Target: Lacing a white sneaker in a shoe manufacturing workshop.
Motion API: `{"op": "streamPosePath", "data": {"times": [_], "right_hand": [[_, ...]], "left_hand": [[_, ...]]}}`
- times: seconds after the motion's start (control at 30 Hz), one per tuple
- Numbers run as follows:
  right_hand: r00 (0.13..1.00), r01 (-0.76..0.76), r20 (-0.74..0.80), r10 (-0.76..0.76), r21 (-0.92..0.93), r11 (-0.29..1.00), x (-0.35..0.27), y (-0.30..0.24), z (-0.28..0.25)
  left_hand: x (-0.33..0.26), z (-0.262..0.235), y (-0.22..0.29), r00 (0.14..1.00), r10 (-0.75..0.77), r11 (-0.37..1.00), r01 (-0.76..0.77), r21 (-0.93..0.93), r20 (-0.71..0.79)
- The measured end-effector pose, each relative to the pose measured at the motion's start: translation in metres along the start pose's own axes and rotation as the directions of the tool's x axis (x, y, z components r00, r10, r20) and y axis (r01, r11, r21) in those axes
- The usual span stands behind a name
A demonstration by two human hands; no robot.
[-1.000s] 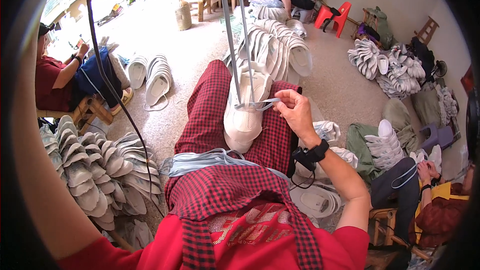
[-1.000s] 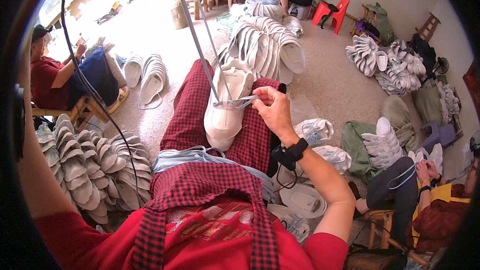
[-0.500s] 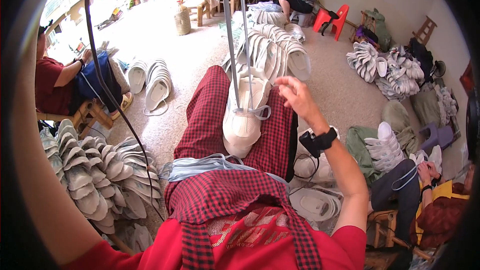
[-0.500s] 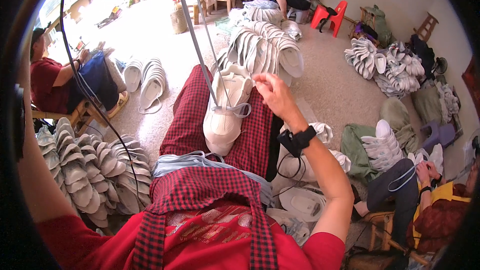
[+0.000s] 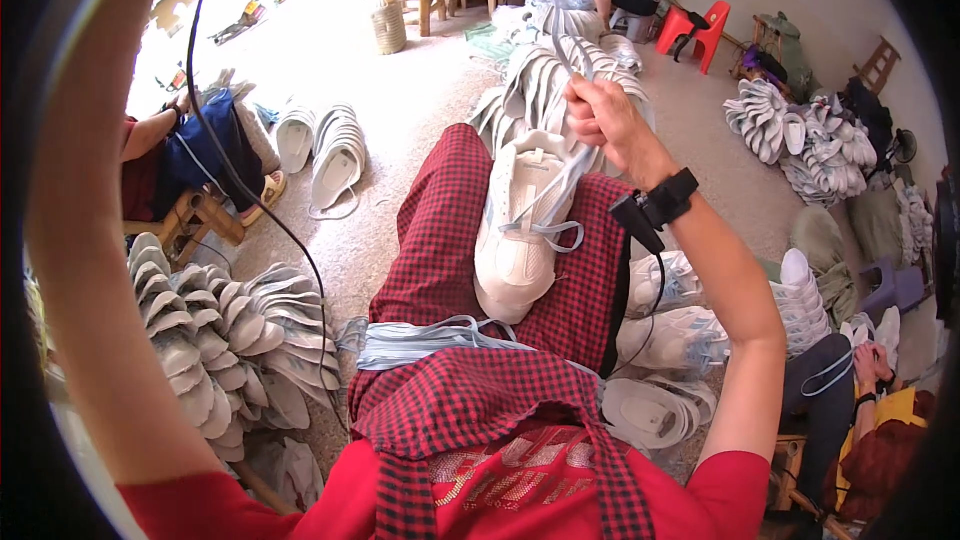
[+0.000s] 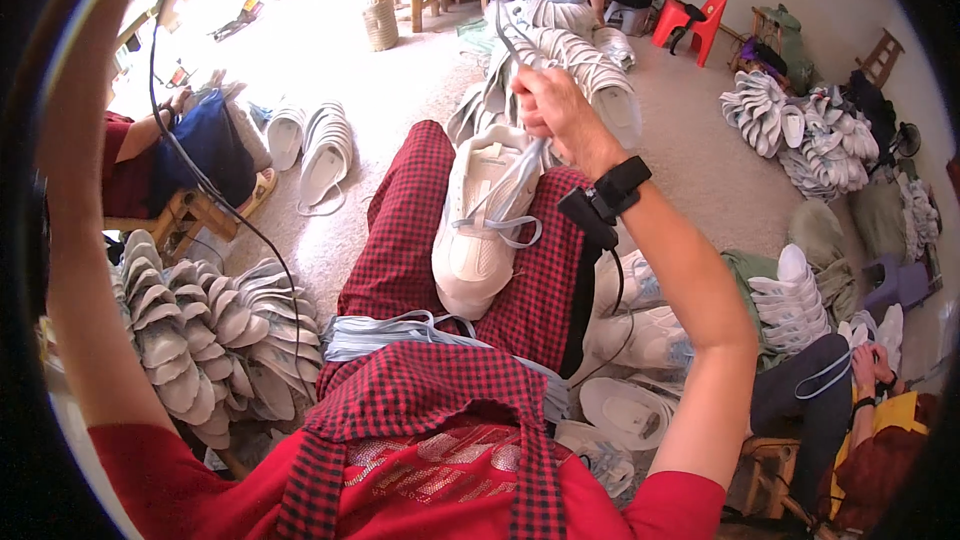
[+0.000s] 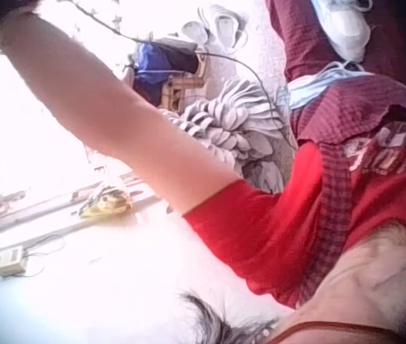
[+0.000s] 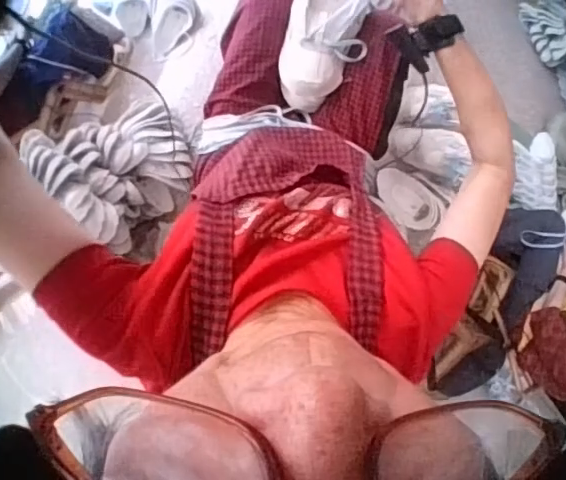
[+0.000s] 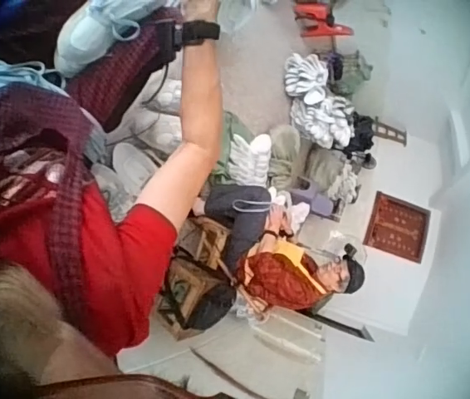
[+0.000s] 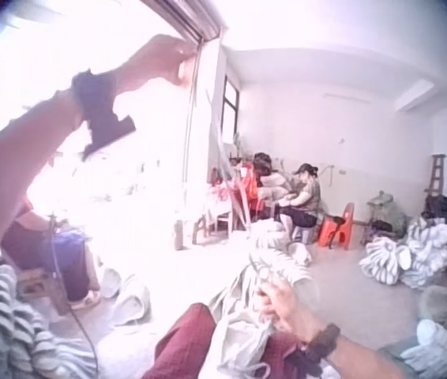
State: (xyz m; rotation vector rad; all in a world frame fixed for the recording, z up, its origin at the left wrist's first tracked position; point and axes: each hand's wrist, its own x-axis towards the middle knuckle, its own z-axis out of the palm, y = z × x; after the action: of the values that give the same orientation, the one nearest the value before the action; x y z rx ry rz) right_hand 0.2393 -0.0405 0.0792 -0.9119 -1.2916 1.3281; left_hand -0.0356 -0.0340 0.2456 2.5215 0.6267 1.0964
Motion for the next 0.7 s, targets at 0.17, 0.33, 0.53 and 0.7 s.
{"op": "streamPosePath", "data": {"times": [0.17, 0.33, 0.53, 0.7], "right_hand": [[0.967, -0.182, -0.186, 0.175, -0.021, 0.983, 0.006, 0.067, -0.03], [0.99, -0.043, -0.139, 0.02, -0.159, 0.986, 0.002, 0.078, -0.037], [0.977, -0.055, -0.213, 0.0, -0.254, 0.966, 0.003, 0.077, -0.033], [0.985, 0.04, -0.149, -0.091, -0.315, 0.948, 0.0, 0.078, -0.029]], "left_hand": [[-0.042, 0.065, -0.038, 0.997, -0.07, 0.982, 0.073, 0.174, -0.026], [-0.126, 0.162, -0.071, 0.946, -0.109, 0.99, 0.13, -0.049, 0.307], [-0.125, 0.164, -0.107, 0.86, 0.015, 0.968, 0.116, -0.224, 0.509], [-0.116, 0.148, -0.118, 0.716, -0.092, 0.895, 0.363, -0.257, 0.692]]}}
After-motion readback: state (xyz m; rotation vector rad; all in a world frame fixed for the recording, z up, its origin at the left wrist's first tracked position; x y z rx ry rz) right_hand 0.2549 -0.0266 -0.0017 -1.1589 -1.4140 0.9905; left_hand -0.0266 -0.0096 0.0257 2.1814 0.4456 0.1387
